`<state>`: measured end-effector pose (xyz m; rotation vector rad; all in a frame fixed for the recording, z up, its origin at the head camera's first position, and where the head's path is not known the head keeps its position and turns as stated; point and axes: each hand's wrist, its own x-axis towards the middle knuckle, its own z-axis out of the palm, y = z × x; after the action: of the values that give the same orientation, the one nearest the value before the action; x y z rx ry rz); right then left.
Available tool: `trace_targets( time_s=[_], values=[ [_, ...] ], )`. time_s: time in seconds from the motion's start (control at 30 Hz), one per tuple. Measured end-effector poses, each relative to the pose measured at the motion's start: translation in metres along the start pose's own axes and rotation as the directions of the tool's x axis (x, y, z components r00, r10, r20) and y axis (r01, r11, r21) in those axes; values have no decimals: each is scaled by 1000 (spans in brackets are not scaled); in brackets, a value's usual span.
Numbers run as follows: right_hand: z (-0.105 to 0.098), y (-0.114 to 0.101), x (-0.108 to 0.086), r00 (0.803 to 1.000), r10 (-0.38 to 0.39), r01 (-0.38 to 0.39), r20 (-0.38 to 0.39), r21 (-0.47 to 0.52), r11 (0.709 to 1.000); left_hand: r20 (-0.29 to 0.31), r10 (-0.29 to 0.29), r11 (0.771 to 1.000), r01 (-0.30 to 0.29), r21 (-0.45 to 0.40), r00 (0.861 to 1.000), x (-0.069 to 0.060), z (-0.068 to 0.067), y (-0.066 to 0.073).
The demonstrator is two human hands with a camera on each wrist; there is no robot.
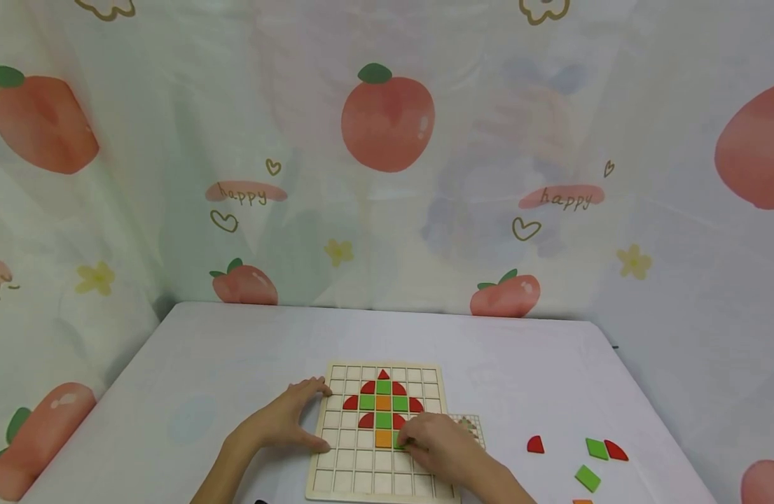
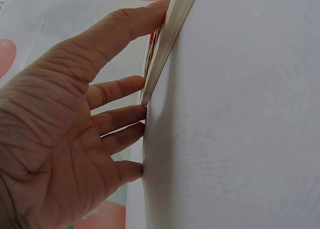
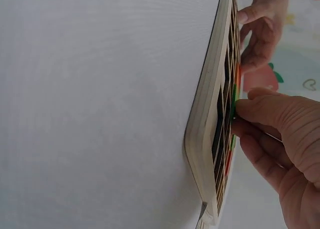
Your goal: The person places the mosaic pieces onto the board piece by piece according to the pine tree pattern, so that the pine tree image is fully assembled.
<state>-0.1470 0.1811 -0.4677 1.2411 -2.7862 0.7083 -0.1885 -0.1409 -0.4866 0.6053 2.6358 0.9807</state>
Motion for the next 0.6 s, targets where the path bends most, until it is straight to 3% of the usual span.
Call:
trace_targets(
  time_s=[0.23,0.6],
  values=[
    [-1,0,-7,999,50,-49,-20,28,998,1,-3,1000,3,0,1000,0,0,3],
    [-6,15,-48,974,83,-68,-212,77,995,3,-21,1000,21,-3,1000,-2,0,4]
  ],
)
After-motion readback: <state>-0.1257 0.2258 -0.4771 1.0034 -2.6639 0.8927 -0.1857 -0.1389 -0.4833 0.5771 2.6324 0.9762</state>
